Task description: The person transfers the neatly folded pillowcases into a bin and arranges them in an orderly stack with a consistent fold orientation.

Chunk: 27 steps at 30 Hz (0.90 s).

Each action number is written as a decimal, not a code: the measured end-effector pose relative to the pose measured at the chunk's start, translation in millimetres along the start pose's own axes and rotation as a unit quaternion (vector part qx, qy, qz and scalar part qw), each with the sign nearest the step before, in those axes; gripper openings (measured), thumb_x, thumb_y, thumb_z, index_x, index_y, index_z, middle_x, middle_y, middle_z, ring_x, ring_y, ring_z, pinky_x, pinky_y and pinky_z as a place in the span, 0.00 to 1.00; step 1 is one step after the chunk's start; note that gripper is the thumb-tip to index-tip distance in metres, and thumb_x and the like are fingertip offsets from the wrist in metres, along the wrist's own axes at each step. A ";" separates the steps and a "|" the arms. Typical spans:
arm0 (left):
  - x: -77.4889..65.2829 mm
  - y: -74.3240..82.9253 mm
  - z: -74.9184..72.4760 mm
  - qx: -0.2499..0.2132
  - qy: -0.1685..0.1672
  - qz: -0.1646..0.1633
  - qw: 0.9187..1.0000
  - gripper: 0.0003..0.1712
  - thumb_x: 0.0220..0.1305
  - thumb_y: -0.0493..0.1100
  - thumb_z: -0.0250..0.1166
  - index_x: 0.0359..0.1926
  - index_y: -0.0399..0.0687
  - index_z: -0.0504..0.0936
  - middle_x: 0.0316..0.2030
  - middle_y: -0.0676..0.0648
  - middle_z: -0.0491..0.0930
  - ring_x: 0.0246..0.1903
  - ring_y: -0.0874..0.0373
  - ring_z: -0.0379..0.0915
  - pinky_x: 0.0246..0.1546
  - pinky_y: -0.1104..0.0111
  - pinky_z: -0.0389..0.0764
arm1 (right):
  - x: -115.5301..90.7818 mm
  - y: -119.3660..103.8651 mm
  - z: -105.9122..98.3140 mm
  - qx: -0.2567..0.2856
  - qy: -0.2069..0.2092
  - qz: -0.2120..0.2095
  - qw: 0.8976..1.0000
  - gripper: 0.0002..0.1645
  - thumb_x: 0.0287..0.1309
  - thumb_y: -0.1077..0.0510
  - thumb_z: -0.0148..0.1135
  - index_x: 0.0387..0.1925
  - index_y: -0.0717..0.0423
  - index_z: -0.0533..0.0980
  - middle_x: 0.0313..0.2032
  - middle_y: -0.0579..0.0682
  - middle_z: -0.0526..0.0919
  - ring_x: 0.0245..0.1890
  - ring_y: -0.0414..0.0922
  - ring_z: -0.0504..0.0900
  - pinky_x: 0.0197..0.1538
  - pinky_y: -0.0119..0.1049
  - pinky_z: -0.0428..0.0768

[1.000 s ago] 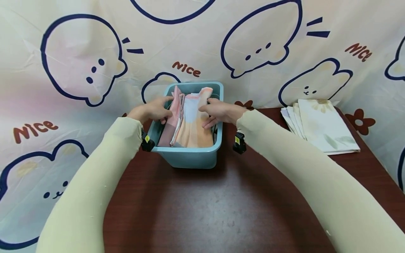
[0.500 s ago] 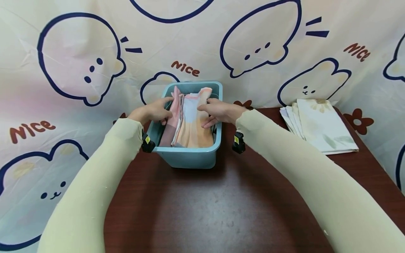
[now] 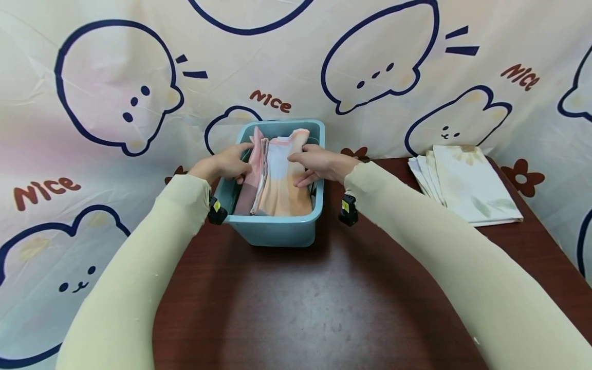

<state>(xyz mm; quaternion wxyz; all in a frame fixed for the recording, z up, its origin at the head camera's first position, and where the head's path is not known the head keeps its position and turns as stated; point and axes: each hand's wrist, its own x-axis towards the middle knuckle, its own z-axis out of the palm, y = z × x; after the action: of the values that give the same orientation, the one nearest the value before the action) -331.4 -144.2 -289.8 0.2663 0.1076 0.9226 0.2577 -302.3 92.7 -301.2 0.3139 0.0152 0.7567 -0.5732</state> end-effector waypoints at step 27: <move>-1.6 4.0 9.1 0.052 0.036 0.028 0.998 0.28 0.79 0.46 0.47 0.74 0.42 0.60 0.49 0.36 0.84 0.27 0.54 0.78 0.37 0.62 0.71 | -6.6 8.9 13.3 -0.010 0.069 -0.071 0.995 0.22 0.78 0.51 0.48 0.64 0.59 0.69 0.54 0.55 0.80 0.27 0.42 0.84 0.32 0.33 0.86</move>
<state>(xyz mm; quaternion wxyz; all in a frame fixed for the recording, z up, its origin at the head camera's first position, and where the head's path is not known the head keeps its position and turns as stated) -324.9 -137.6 -293.6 0.2195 0.1376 0.9404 0.2203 -287.5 86.3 -307.6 0.2197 -0.0017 0.7814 -0.5841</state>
